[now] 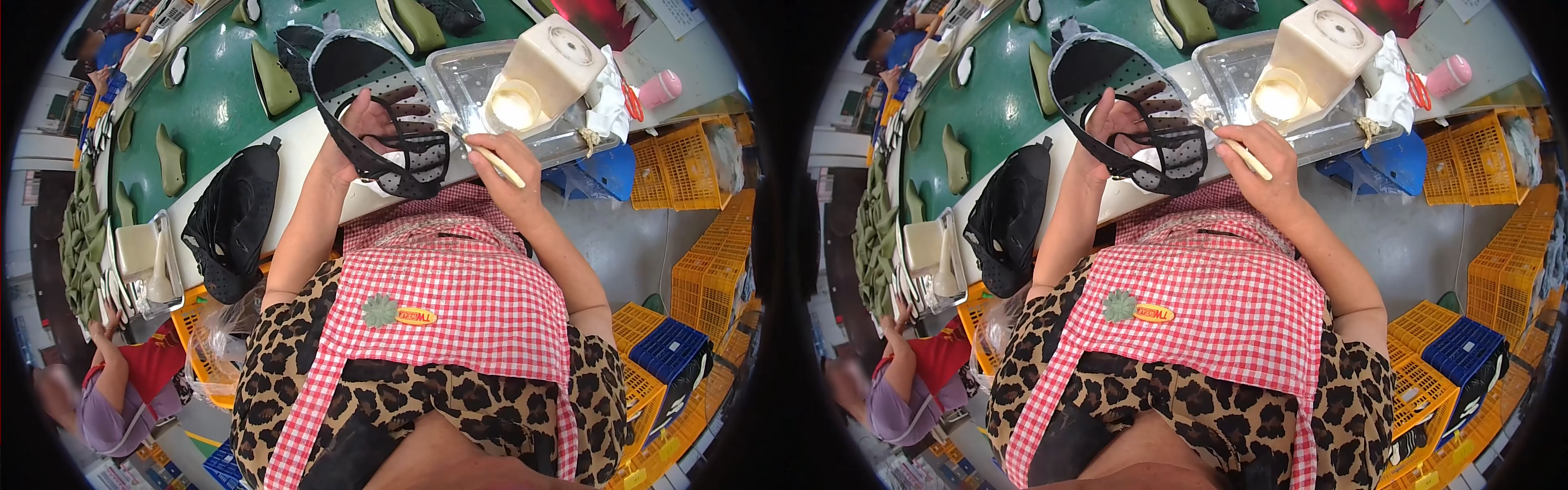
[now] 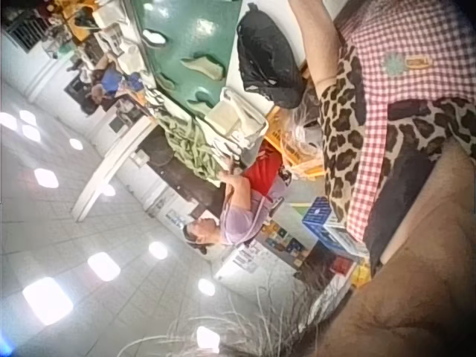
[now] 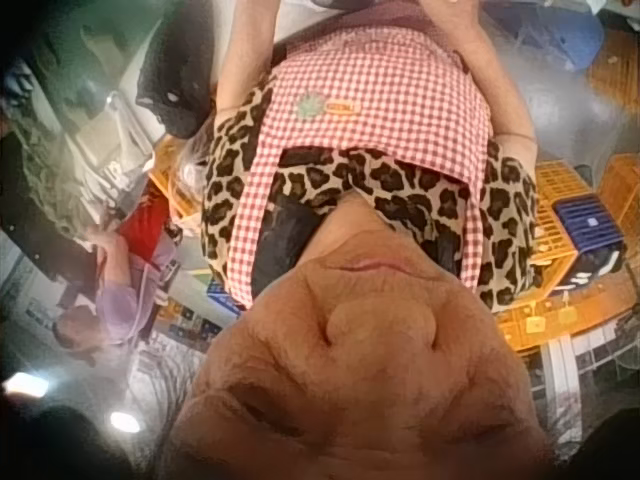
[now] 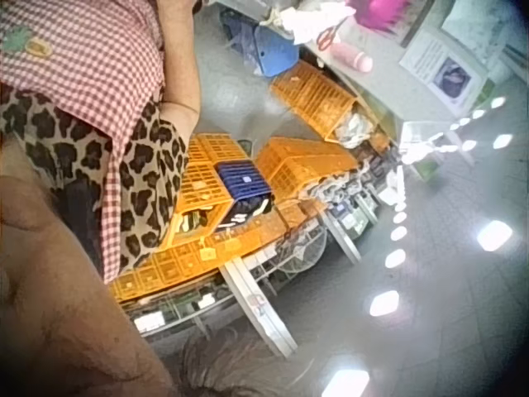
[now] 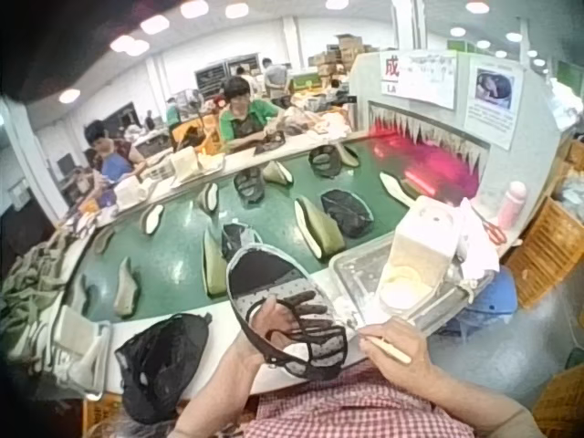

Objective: Applying glue to the interior edges of black mesh shoe uppers using a small brush.

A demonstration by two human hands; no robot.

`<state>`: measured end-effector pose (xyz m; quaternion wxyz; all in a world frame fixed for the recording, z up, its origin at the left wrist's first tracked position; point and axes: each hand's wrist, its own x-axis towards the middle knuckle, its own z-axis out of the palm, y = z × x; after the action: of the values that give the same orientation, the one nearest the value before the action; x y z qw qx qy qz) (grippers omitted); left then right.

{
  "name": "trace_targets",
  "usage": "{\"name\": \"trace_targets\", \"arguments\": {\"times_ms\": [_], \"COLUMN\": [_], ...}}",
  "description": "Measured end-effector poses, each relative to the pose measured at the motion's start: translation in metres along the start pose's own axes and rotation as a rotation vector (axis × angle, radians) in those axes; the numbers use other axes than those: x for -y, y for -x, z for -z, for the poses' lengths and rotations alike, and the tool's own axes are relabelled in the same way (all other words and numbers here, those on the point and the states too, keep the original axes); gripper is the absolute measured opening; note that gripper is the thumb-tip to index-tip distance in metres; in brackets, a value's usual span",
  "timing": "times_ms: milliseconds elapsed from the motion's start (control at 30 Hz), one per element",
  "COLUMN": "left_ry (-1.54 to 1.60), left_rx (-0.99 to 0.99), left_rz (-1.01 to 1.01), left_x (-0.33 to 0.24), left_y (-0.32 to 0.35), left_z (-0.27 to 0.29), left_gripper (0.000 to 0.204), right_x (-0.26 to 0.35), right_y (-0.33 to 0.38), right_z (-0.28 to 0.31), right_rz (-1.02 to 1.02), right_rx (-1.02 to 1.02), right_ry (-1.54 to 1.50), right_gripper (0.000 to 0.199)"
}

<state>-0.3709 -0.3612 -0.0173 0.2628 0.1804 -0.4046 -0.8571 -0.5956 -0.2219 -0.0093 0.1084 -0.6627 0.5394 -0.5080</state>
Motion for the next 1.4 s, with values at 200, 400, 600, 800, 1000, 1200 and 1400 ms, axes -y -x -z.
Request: {"name": "trace_targets", "arguments": {"times_ms": [200,400,600,800,1000,1200,1400], "left_ry": [0.010,-0.006,0.012,0.157,-0.041,-0.420,0.047], "left_rx": [-0.022,-0.057,-0.039,-0.034,-0.136,-0.179,-0.089], "left_rz": [-0.049,-0.069,-0.064,-0.115,-0.122,0.101,0.082], "left_x": [-0.001,0.002,0.002,-0.002,-0.005,-0.020,-0.006], "left_y": [-0.001,-0.001,-0.001,0.004,0.008,0.025,0.031], "left_z": [0.007,0.013,0.011,0.014,0.023,0.029,0.018], "left_gripper": [0.086,0.088,0.090,0.087,0.089,0.099,0.087], "right_x": [-0.014,-0.005,-0.001,-0.020,-0.016,-0.006,-0.001], "right_y": [0.031,0.021,0.003,0.029,0.031,0.024,0.020], "right_z": [-0.005,0.003,-0.002,-0.015,-0.009,-0.003,-0.005], "right_rz": [-0.086,-0.082,0.040,0.011,-0.008,-0.012,0.015], "right_rx": [0.051,-0.001,-0.014,0.045,0.079,0.030,0.004], "right_ry": [-0.044,-0.019,-0.035,-0.055,-0.036,-0.021,-0.029], "right_gripper": [0.017,0.018,0.018,0.020,0.019,0.019,0.018]}}
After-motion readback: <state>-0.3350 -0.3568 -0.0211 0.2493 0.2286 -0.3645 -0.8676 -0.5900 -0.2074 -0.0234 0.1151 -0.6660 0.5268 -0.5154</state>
